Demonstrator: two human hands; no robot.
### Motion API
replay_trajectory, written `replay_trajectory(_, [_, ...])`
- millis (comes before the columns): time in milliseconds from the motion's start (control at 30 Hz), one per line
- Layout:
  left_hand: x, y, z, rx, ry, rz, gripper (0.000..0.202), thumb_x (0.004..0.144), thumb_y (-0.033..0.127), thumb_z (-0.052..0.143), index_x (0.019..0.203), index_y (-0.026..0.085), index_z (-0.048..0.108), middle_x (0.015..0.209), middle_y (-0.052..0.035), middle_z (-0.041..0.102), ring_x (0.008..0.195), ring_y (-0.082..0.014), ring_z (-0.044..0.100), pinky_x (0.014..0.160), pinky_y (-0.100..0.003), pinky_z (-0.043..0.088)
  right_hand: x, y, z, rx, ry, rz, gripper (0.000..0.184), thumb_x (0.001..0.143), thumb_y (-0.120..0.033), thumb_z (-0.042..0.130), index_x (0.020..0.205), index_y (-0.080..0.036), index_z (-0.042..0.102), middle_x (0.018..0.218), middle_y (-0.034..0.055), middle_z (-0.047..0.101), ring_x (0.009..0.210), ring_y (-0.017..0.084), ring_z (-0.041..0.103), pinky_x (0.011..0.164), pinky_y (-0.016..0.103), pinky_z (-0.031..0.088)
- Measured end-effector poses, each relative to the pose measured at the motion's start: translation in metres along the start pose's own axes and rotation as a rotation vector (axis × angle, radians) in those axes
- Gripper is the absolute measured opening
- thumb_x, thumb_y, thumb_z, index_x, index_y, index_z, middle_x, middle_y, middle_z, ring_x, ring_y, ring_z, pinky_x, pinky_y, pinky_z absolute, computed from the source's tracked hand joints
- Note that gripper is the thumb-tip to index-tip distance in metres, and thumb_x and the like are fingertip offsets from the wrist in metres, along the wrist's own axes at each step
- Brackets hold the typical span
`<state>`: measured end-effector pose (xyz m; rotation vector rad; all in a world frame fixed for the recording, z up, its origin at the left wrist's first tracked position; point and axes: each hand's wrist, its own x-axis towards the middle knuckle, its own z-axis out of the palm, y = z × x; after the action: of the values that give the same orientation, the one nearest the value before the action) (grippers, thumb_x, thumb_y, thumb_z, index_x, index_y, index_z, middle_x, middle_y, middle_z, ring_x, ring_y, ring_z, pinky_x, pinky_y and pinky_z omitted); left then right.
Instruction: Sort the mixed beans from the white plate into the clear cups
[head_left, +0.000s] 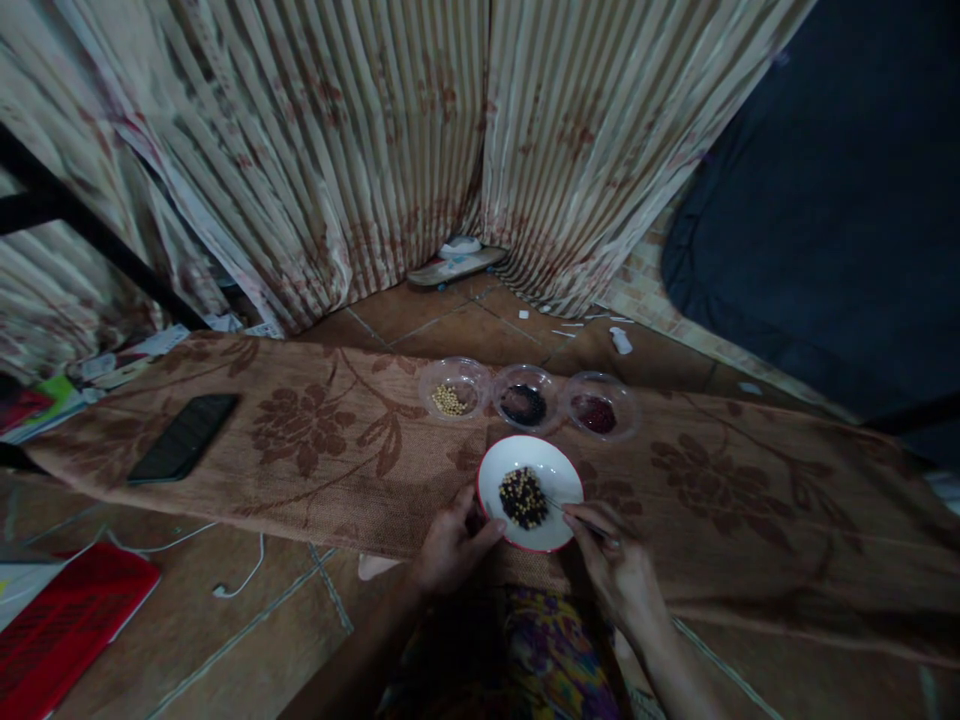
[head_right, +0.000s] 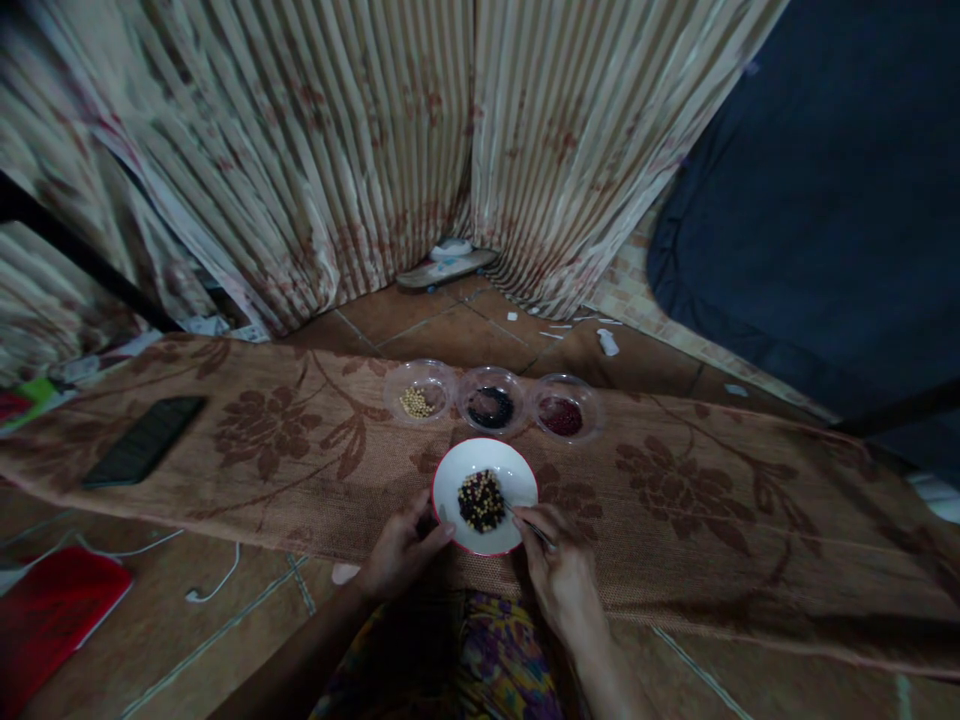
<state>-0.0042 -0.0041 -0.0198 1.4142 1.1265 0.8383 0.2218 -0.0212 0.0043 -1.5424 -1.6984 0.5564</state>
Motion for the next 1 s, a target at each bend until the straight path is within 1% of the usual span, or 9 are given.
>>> replay_trajectory(133, [0.0002,0.0005,0.0007,-0.048,0.001,0.014,0.049,0.087,0.037,0.058,0.131,0.019,0.047,0.109,-0.0041,0.068,0.098,-0.0199,0.062,0.089,-0.029,0.048,-0.0015,-0.0001,-0.0021,-0.01,0.004,0.027,0.027,0.09,-0.041,0.051,0.09,-0.022,0.071,0.093,0.0073,0.069,0.086,0.02,0.067,0.074,0.029,0.053])
replay_trajectory(200, [0.0004,-0.0002,0.0005,-0.033,0.001,0.014,0.049,0.087,0.037,0.058,0.131,0.019,0.047,0.109,-0.0043,0.068,0.098,-0.02,0.062,0.09,-0.029,0.048,-0.002,0.0004,-0.0026,-0.01,0.004,0.035,0.027,0.09,-0.041,0.051,0.09,-0.022,0.071,0.094,0.0072,0.069,0.087,0.02,0.066,0.075,0.029,0.052])
replay_trajectory(400, [0.0004,-0.0035,-0.0002,0.057,0.016,-0.033,0.049,0.085,0.041,0.059,0.129,0.02,0.05,0.099,-0.0025,0.07,0.086,-0.0187,0.064,0.079,-0.027,0.05,-0.0029,0.0021,-0.0012,0.004,0.003,0.072,0.026,0.089,-0.041,0.052,0.09,-0.023,0.071,0.095,0.0066,0.069,0.088,0.02,0.066,0.075,0.029,0.052])
replay_trajectory(500, [0.0004,-0.0029,-0.0004,0.061,0.023,-0.026,0.049,0.085,0.041,0.059,0.129,0.02,0.05,0.098,-0.0018,0.071,0.085,-0.0182,0.064,0.078,-0.027,0.05,-0.0032,0.0019,-0.0015,0.014,0.009,0.087,0.027,0.089,-0.041,0.052,0.09,-0.023,0.071,0.095,0.0071,0.069,0.088,0.02,0.067,0.075,0.029,0.052])
replay_trajectory(767, [-0.0003,0.0032,-0.0007,0.041,0.015,-0.009,0.045,0.086,0.04,0.058,0.125,0.019,0.051,0.098,-0.0018,0.071,0.088,-0.0184,0.064,0.081,-0.027,0.05,-0.0036,0.0032,-0.0007,0.017,0.029,0.094,0.031,0.088,-0.044,0.051,0.089,-0.021,0.071,0.094,0.0083,0.07,0.087,0.022,0.067,0.075,0.032,0.053])
replay_trajectory(867, [-0.0002,0.0025,-0.0006,0.046,0.024,-0.001,0.047,0.086,0.039,0.058,0.127,0.019,0.05,0.101,-0.0023,0.07,0.089,-0.0186,0.064,0.083,-0.027,0.049,-0.0032,0.0033,-0.0003,0.015,0.034,0.08,0.031,0.088,-0.044,0.051,0.089,-0.021,0.072,0.093,0.0082,0.071,0.088,0.022,0.067,0.077,0.032,0.053])
replay_trajectory(1000, [0.0005,-0.0004,-0.0009,0.048,0.016,-0.008,0.048,0.085,0.04,0.059,0.128,0.019,0.051,0.102,-0.0029,0.07,0.091,-0.0193,0.063,0.085,-0.027,0.049,-0.0033,0.0017,-0.0013,0.022,0.059,0.079,0.032,0.088,-0.044,0.051,0.087,-0.02,0.072,0.093,0.0093,0.071,0.085,0.022,0.068,0.074,0.032,0.054])
